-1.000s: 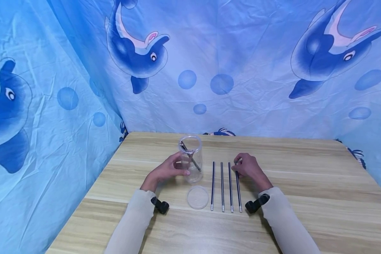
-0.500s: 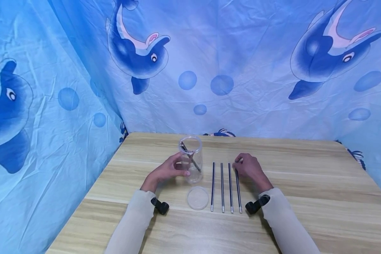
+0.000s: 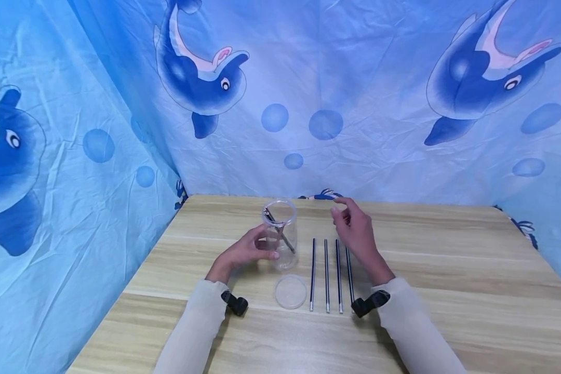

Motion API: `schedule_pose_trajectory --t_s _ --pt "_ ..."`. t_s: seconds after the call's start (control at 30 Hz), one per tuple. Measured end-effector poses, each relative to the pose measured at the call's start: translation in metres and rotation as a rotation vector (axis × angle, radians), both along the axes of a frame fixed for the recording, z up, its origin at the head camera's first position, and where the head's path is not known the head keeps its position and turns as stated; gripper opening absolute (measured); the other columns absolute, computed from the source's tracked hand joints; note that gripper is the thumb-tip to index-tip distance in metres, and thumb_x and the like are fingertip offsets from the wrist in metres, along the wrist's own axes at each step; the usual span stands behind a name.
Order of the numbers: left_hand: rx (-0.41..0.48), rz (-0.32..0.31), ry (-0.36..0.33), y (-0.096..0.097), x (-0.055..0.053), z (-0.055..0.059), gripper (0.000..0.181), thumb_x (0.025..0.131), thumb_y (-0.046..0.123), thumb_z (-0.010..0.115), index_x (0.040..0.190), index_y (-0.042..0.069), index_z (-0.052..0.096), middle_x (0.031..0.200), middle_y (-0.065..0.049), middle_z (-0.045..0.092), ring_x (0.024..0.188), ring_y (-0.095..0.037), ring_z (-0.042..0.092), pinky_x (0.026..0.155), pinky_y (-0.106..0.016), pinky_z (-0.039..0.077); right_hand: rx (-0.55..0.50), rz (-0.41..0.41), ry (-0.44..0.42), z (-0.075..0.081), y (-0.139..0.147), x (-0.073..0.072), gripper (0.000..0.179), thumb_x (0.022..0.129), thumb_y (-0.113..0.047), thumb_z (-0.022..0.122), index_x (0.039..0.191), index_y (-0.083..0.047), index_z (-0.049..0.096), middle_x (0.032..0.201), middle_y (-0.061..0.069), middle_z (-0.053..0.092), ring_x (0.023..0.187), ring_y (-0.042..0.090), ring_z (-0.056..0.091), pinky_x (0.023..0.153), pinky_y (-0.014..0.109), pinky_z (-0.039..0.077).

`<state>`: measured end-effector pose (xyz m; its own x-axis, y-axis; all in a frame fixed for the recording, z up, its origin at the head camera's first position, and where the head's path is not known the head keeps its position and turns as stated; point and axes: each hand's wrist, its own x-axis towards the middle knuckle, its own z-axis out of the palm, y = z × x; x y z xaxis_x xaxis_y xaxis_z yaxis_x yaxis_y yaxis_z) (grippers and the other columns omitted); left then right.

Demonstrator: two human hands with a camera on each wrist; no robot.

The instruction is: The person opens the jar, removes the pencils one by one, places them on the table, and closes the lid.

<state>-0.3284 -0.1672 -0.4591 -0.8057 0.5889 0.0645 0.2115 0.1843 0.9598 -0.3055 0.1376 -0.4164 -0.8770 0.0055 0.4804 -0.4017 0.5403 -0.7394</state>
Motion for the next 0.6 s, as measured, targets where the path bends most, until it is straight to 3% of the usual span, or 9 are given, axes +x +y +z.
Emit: schedule_pose_trajectory --t_s 0.13,0.27,0.4,0.6 --pt "-0.007 0.007 0.003 -0.001 0.0 -0.001 0.074 0.082 0.011 0.082 0.146 0.013 0.043 0.134 -0.015 0.056 0.125 -0.035 0.055 0.105 -0.047 0.044 0.021 0.061 0.125 0.021 -0.026 0.015 0.033 0.105 -0.03 0.051 0.132 -0.012 0.059 0.069 0.002 0.063 0.053 0.012 0.053 0.047 0.033 0.042" --pt "0.003 -0.001 -0.006 -0.001 0.0 -0.001 0.073 0.082 0.011 0.082 0.145 0.013 0.044 0.135 -0.016 0.056 0.125 -0.036 0.055 0.103 -0.047 0.046 0.142 0.09 0.193 0.039 -0.051 0.031 0.035 0.104 -0.034 0.053 0.131 -0.013 0.061 0.058 -0.007 0.052 0.046 0.009 0.044 0.043 0.031 0.036" --pt "0.022 -0.015 -0.024 0.0 -0.001 -0.001 0.075 0.084 0.008 0.08 0.148 0.017 0.042 0.136 -0.016 0.055 0.126 -0.037 0.054 0.103 -0.046 0.047 0.296 0.092 0.147 0.051 -0.07 0.041 0.042 0.103 -0.044 0.052 0.133 -0.015 0.059 0.052 -0.01 0.043 0.045 0.01 0.039 0.043 0.03 0.034" --pt "-0.009 -0.013 -0.037 0.001 0.0 0.0 0.079 0.086 0.011 0.08 0.152 0.024 0.038 0.138 -0.013 0.054 0.127 -0.033 0.054 0.103 -0.045 0.046 0.392 0.086 -0.002 0.054 -0.087 0.042 0.048 0.102 -0.052 0.049 0.122 -0.011 0.064 0.056 -0.009 0.05 0.053 0.009 0.05 0.05 0.031 0.042"
